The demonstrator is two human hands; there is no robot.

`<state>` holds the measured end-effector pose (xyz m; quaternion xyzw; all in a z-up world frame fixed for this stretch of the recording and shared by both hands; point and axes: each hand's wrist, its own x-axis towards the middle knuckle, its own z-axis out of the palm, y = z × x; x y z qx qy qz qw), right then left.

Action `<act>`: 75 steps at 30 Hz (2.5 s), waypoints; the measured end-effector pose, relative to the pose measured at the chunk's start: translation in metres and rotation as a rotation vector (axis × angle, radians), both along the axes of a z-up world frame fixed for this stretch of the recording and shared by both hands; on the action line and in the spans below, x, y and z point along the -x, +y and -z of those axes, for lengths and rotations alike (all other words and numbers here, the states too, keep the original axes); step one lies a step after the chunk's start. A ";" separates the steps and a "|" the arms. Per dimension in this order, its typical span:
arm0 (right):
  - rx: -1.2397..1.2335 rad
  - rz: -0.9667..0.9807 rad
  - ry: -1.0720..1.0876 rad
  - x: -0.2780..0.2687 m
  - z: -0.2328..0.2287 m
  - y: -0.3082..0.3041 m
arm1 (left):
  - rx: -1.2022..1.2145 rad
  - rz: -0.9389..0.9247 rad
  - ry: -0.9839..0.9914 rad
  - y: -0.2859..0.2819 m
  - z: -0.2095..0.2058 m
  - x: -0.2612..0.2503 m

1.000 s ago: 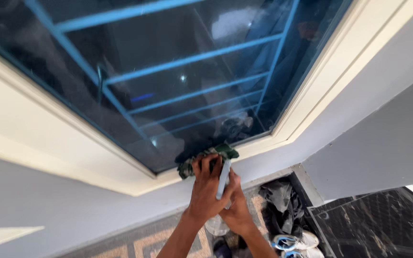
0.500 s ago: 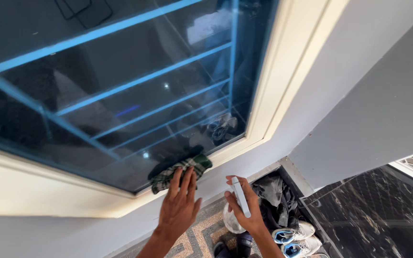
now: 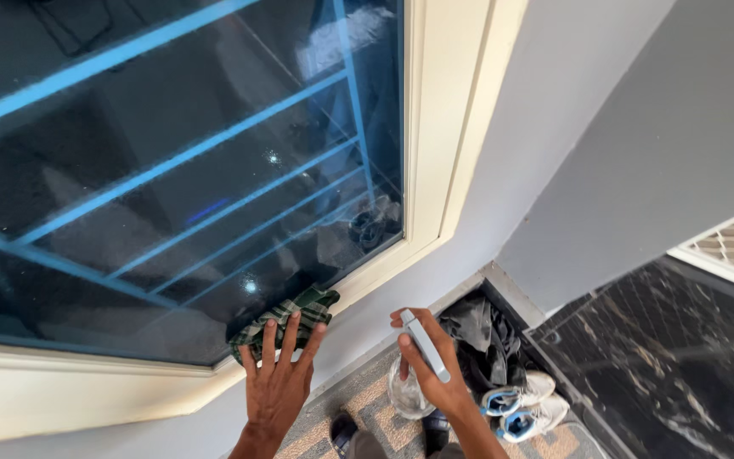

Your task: The person wipes the glass pane and the frame of a window using a cloth and a spray bottle.

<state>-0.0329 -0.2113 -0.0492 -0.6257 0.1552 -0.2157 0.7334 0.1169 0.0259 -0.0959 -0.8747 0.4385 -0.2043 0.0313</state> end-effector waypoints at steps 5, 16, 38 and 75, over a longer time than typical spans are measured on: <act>0.042 0.050 0.073 -0.011 -0.010 0.021 | -0.021 0.100 -0.081 0.011 0.011 -0.011; 0.540 0.271 -0.033 -0.041 -0.061 0.070 | 0.366 0.240 -0.293 -0.029 -0.098 -0.032; 0.279 0.269 0.230 0.026 -0.086 0.076 | 0.294 0.204 -0.331 -0.030 -0.125 -0.038; 0.282 0.384 0.063 0.023 -0.060 0.094 | 0.364 0.231 -0.584 -0.046 -0.240 -0.082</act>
